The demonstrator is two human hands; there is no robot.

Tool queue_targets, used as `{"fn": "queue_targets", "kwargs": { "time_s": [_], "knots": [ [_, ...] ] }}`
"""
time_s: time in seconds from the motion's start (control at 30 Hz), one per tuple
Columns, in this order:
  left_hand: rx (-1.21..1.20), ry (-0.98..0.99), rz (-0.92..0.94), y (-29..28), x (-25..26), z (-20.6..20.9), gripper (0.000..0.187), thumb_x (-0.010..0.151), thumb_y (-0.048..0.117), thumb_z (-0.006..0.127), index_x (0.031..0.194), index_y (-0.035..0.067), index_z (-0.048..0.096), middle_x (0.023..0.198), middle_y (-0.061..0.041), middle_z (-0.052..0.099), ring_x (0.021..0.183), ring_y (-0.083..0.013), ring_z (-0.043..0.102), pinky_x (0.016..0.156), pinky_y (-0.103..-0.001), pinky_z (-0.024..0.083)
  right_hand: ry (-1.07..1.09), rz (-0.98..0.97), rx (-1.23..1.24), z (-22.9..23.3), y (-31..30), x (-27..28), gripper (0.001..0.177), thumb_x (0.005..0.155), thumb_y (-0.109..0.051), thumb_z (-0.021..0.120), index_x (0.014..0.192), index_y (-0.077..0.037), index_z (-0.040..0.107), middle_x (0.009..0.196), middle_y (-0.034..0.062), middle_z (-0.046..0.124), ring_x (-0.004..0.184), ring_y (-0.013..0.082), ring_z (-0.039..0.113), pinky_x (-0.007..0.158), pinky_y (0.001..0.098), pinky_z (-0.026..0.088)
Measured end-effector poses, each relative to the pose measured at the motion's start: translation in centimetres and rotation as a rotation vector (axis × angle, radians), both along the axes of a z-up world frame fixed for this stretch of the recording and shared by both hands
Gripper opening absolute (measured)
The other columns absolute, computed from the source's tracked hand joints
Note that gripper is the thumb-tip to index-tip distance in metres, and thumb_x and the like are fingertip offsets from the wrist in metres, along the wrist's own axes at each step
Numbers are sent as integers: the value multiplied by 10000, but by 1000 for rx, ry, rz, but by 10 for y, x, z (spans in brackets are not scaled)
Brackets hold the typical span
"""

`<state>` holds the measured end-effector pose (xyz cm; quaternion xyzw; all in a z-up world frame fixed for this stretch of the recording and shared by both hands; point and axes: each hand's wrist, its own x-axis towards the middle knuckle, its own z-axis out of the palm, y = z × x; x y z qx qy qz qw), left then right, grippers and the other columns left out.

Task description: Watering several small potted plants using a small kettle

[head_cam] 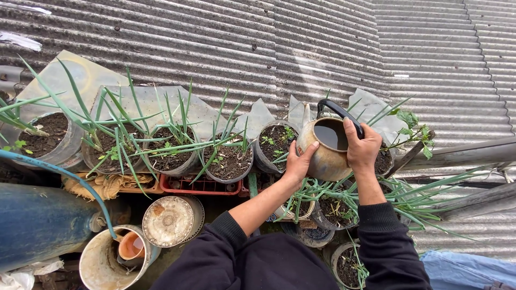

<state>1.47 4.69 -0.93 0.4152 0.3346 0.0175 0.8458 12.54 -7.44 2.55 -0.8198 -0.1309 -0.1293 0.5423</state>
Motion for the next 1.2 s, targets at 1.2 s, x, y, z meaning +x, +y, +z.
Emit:
{"fn": "queue_targets", "kwargs": {
  "time_s": [1.2],
  "knots": [
    [-22, 43, 49, 6, -21, -7, 1169, 753, 531, 863, 1621, 114, 199, 1559, -351, 221, 1433, -527, 290, 1006, -724, 372, 43, 59, -26, -2, 12, -19, 521, 980, -311, 848, 602, -138, 534, 497, -29, 397, 501, 53, 358, 477, 208, 271]
  ]
}}
